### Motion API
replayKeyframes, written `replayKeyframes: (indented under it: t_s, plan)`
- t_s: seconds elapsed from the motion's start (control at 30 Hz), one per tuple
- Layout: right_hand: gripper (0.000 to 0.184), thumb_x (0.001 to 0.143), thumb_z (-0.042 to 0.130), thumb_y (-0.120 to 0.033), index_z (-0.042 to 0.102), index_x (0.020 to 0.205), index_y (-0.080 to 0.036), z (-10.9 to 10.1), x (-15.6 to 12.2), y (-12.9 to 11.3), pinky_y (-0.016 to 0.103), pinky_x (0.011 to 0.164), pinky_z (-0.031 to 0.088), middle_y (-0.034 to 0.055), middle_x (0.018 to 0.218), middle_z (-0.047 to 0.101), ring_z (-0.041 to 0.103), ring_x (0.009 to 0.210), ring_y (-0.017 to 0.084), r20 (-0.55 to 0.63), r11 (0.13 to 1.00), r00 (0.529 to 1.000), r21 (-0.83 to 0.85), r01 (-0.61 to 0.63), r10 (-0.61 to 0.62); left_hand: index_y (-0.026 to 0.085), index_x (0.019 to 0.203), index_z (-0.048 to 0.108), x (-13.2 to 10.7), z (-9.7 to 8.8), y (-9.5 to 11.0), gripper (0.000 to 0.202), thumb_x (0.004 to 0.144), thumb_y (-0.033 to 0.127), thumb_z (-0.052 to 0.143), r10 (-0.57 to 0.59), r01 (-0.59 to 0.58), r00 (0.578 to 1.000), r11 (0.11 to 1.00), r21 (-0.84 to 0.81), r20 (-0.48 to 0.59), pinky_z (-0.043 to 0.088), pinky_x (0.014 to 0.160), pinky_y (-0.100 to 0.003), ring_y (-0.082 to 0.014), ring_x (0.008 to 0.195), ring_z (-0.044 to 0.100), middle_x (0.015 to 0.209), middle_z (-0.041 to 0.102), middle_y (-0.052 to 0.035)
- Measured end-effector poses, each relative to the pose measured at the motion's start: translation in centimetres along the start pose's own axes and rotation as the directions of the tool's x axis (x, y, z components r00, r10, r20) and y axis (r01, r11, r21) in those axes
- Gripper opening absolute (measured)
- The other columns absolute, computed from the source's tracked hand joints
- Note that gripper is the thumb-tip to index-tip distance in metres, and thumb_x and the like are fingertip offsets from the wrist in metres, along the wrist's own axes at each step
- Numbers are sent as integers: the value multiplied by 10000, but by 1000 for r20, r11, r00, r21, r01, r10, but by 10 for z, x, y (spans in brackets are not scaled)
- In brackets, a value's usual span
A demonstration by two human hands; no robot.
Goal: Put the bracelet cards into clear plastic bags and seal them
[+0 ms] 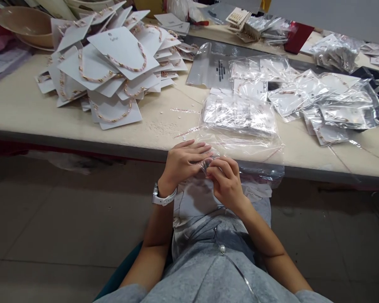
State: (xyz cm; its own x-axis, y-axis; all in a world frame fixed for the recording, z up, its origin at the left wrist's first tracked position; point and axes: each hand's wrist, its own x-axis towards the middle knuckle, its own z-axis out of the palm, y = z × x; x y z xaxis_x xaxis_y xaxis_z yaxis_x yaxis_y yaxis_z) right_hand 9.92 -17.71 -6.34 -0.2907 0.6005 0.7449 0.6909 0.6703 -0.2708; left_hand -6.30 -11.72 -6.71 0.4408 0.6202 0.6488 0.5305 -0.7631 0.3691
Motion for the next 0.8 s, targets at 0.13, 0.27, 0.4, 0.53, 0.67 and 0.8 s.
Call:
replayKeyframes:
  t_s: [0.13, 0.27, 0.4, 0.53, 0.67, 0.8]
  plan:
    - [234, 819, 453, -2, 573, 858, -198, -11, -4, -6, 361, 921, 454, 48, 929, 651, 508, 1037, 214, 54, 1000, 998, 24, 14, -16, 262, 973, 758, 1, -1, -1, 203, 931, 290, 562, -51, 51, 999, 998, -34, 17, 508, 990, -355, -196, 1032, 695, 1075, 717, -2]
    - [203, 854, 492, -27, 568, 881, -213, -23, -8, -7, 343, 903, 469, 29, 881, 645, 533, 1016, 194, 37, 993, 998, 110, -52, 48, 249, 944, 764, 1, 2, 0, 175, 916, 300, 599, -74, 73, 997, 996, -56, -24, 518, 969, -344, -195, 1004, 706, 1042, 729, -7]
    - [119, 890, 586, -144, 609, 980, -217, -30, -2, 0, 349, 930, 465, 65, 985, 631, 531, 1036, 205, -11, 996, 996, 14, -83, 83, 249, 936, 766, 0, 3, 2, 178, 913, 318, 603, -76, 74, 997, 995, -65, -30, 511, 985, -355, -204, 1013, 703, 1044, 728, -10]
    - [132, 931, 544, -200, 578, 1057, -220, -34, 10, 1, 375, 926, 470, 68, 1022, 639, 557, 1024, 205, 9, 991, 1000, 131, -27, 26, 256, 930, 765, -1, 2, 2, 180, 910, 341, 609, -79, 78, 997, 995, -67, -12, 508, 993, -365, -208, 1012, 704, 1051, 728, -6]
    - [157, 961, 486, -214, 525, 1113, -216, -33, 18, -2, 341, 871, 501, 42, 947, 650, 591, 928, 169, -20, 939, 998, 340, -50, 61, 256, 961, 758, -2, 1, 1, 176, 918, 317, 598, -61, 60, 998, 997, -54, -17, 510, 992, -367, -205, 1019, 701, 1059, 727, -9]
    - [154, 926, 572, -282, 631, 1043, -202, -18, 19, 0, 377, 969, 459, 87, 1131, 633, 516, 1096, 226, 89, 999, 996, -38, 3, 0, 261, 940, 759, -3, 2, -1, 220, 940, 323, 548, -29, 27, 999, 998, -53, -32, 513, 989, -376, -206, 1028, 698, 1067, 725, -8]
